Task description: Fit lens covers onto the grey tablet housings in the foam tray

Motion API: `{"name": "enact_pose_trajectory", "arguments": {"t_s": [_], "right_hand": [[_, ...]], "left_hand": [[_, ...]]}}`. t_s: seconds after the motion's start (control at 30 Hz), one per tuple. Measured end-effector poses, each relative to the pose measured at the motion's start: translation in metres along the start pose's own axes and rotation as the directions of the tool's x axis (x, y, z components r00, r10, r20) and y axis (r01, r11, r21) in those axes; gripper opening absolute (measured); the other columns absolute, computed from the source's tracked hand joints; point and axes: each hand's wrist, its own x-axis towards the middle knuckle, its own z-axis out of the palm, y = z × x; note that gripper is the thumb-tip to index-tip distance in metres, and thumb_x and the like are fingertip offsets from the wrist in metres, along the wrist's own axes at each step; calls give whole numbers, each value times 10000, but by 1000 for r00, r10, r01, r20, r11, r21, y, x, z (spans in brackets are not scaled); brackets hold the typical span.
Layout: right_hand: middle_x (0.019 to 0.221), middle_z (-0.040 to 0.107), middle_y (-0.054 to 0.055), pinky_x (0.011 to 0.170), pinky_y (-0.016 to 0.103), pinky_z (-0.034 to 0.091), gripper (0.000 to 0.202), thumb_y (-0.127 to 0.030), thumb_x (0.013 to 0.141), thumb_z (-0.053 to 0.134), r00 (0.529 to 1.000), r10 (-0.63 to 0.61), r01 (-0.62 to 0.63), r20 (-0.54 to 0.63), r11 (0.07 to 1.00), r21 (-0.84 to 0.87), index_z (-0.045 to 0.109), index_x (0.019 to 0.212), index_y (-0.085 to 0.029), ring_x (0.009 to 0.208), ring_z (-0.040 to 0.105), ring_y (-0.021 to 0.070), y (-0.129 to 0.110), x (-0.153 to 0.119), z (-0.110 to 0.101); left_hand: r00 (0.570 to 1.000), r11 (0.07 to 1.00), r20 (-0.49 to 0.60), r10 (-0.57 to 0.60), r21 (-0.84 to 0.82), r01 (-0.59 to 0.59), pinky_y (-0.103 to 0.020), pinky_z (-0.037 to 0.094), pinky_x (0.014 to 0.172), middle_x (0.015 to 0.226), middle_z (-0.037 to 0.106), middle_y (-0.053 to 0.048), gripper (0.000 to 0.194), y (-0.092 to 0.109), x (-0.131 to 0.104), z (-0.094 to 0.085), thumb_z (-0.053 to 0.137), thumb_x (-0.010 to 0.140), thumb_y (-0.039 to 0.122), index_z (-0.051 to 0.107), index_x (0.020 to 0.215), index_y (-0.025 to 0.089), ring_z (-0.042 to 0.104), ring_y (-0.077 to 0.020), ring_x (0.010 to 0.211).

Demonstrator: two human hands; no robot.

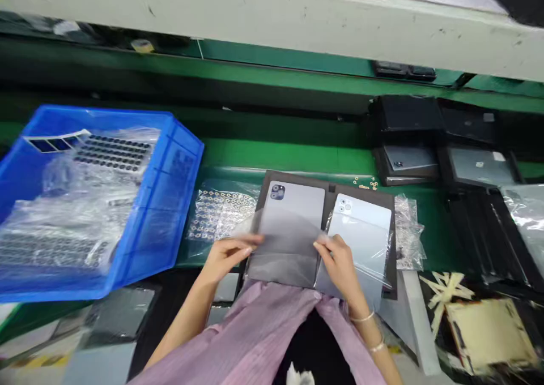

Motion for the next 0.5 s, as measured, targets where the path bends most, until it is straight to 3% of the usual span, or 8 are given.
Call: {"name": "enact_pose_trajectory", "arguments": {"t_s": [0.17, 0.3, 0.4, 0.5], "right_hand": [[735, 662, 54, 669, 282, 443, 386, -473, 895, 429, 991, 132, -130, -17, 988, 88, 664, 814, -178, 701, 596, 184, 1, -19, 11], [577, 623, 13, 620, 287, 442, 459, -494, 872, 431, 951, 310, -311, 19, 949, 54, 605, 1099, -135, 600, 604, 194, 5, -16, 22], [576, 612, -6, 601, 281, 420, 540, -458, 884, 406, 953, 304, -303, 12, 953, -16, 461, 1291, -107, 578, 594, 189, 6, -15, 26], [578, 578, -22, 569, 268, 383, 565, -403, 910, 362, 967, 254, -247, 14, 951, -185, 333, 1407, -135, 546, 560, 178, 7, -17, 28]], "left_hand": [[963, 983, -200, -181, -23, 181, -284, 520, 661, 688, 724, -59, 357, -6, -6, 12, 582, 759, 480, 716, 714, 153, 659, -182, 657], [918, 947, -237, -319, -44, 318, -230, 444, 498, 544, 626, -14, 394, -15, -7, 26, 576, 730, 524, 649, 655, 144, 557, -128, 488], [912, 942, -246, -329, -18, 335, -232, 418, 468, 531, 600, 13, 418, -23, -7, 30, 578, 724, 495, 641, 902, 122, 516, -123, 446], [918, 942, -273, -287, 96, 323, -248, 424, 498, 535, 600, 36, 542, -29, -8, 30, 546, 768, 443, 506, 1191, 107, 522, -137, 450]]}}
